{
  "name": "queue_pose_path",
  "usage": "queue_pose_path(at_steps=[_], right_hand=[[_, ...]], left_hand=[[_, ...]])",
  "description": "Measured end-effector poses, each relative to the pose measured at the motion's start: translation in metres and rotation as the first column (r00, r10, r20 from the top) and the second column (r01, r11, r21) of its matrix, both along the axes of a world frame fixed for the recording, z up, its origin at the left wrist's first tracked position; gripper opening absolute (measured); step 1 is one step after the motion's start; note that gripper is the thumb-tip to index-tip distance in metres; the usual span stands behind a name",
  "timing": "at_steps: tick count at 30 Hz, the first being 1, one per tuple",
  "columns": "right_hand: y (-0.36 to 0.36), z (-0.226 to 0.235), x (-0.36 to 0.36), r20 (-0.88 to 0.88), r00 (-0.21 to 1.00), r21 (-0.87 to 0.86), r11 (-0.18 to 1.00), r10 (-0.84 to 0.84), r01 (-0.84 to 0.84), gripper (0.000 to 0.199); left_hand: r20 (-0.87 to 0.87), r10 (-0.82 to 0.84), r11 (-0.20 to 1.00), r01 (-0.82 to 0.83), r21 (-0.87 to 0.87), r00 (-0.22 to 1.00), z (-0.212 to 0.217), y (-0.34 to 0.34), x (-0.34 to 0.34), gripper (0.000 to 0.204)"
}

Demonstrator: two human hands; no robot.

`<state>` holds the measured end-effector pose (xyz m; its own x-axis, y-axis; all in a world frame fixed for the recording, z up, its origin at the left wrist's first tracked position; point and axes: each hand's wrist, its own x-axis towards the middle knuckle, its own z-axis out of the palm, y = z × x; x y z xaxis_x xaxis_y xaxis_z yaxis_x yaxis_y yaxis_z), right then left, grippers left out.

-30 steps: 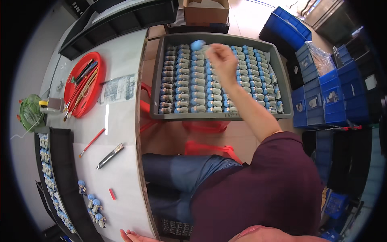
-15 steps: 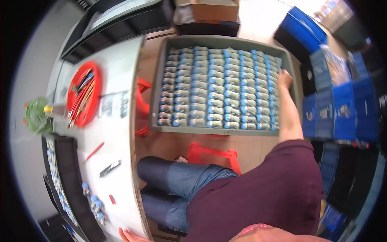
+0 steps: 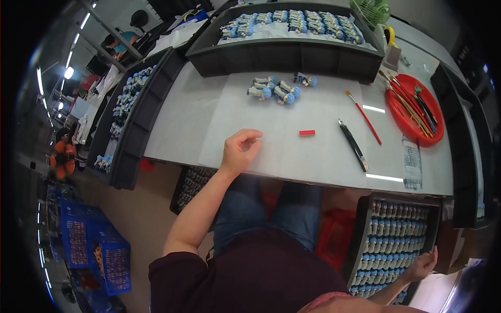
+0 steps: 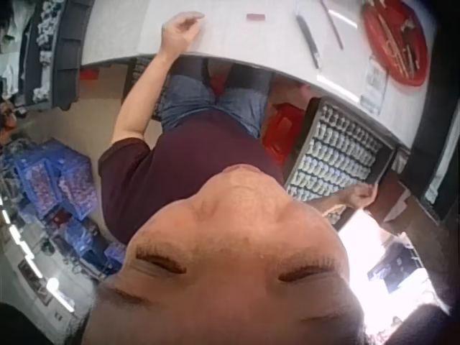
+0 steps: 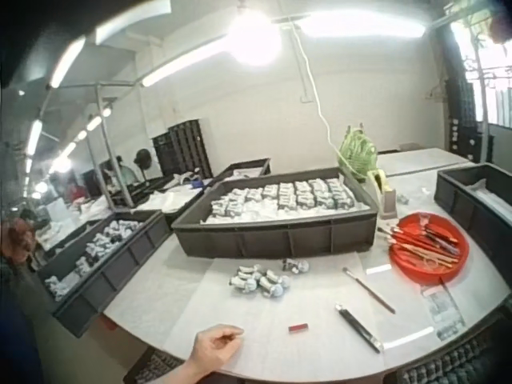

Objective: The person assembles small blue and white figurines by hand, attaching heads to bodies and placing them into a tray. They also use a red tool to clean or adjust parts of the figurines.

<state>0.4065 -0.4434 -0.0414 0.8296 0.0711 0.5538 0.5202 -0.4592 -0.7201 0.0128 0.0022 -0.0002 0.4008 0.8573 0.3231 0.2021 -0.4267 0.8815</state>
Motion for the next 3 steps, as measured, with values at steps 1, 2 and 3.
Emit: queue_pose_path(at_steps=[1,2,3], right_hand=[[0.039,0.009,0.001,0.121,0.971,0.071,0.974,0.207,-0.217,0.03],[0.072,0.009,0.006,0.246,0.877,0.12,0.885,0.412,-0.45,0.029],[0.092,0.004,0.018,0.161,0.816,0.167,0.799,0.556,-0.577,0.029]], left_hand=[[-0.023,-0.014,1.0,0.015,0.026,1.0,0.0,0.0,0.006,0.017],[-0.053,-0.005,0.998,0.008,0.058,0.999,0.006,-0.007,0.006,0.017],[-0.073,-0.002,0.997,0.007,0.071,0.997,0.008,-0.008,0.006,0.017]])
